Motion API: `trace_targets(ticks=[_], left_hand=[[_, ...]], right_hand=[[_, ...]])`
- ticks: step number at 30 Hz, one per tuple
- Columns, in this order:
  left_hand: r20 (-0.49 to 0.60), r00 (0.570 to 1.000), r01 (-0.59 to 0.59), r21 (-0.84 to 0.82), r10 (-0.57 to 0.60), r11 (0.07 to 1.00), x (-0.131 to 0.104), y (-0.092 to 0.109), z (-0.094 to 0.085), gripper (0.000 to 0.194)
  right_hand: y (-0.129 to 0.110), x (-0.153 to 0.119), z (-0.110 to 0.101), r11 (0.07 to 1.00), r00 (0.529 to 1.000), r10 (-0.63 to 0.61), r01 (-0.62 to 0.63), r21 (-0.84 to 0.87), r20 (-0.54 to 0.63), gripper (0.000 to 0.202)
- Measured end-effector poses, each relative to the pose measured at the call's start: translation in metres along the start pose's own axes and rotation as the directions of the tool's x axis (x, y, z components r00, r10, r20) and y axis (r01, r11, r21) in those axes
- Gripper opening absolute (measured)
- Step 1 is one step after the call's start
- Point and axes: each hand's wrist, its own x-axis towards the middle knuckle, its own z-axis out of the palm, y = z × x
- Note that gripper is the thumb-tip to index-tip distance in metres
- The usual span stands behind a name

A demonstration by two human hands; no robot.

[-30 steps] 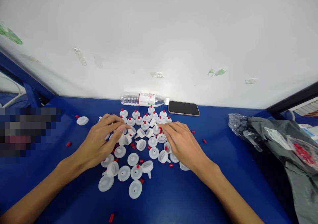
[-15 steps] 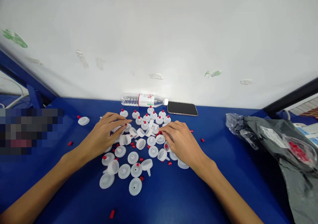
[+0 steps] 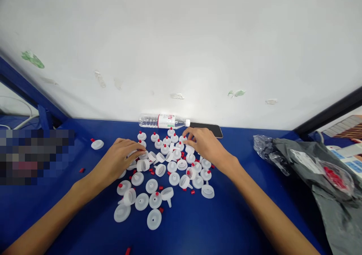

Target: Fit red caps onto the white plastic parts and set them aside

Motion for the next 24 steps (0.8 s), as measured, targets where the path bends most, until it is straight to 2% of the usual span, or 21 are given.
trace_targets(ticks=[3, 9, 13, 18, 21, 24], left_hand=[[-0.007, 1.0, 0.005, -0.005, -0.005, 1.0, 0.0, 0.001, -0.001, 0.02], [-0.1, 0.995, -0.01, 0.005, 0.01, 1.0, 0.0, 0.002, -0.001, 0.024], [-0.167, 0.985, -0.044, -0.003, 0.043, 0.999, -0.003, 0.008, -0.004, 0.029], [-0.234, 0.971, -0.038, 0.017, 0.041, 0.999, -0.001, 0.011, -0.004, 0.026], [-0.178, 0.983, -0.028, 0.043, 0.036, 0.999, 0.015, 0.012, -0.002, 0.028], [-0.03, 0.998, -0.057, 0.081, 0.06, 0.995, 0.041, 0.017, -0.002, 0.028]], right_hand=[[-0.003, 0.001, 0.003, 1.0, 1.0, -0.017, 0.017, 0.017, -0.008, 0.011], [-0.009, -0.005, -0.012, 0.998, 0.998, -0.058, 0.058, -0.014, -0.025, 0.022], [-0.019, -0.011, -0.023, 0.995, 0.994, -0.103, 0.103, 0.008, 0.027, 0.028], [-0.016, -0.008, -0.014, 0.989, 0.99, -0.136, 0.133, -0.07, -0.036, 0.033], [-0.008, 0.002, -0.006, 0.977, 0.981, -0.189, 0.193, -0.089, 0.053, 0.031], [-0.009, 0.011, -0.003, 0.965, 0.961, -0.238, 0.251, -0.078, 0.141, 0.018]])
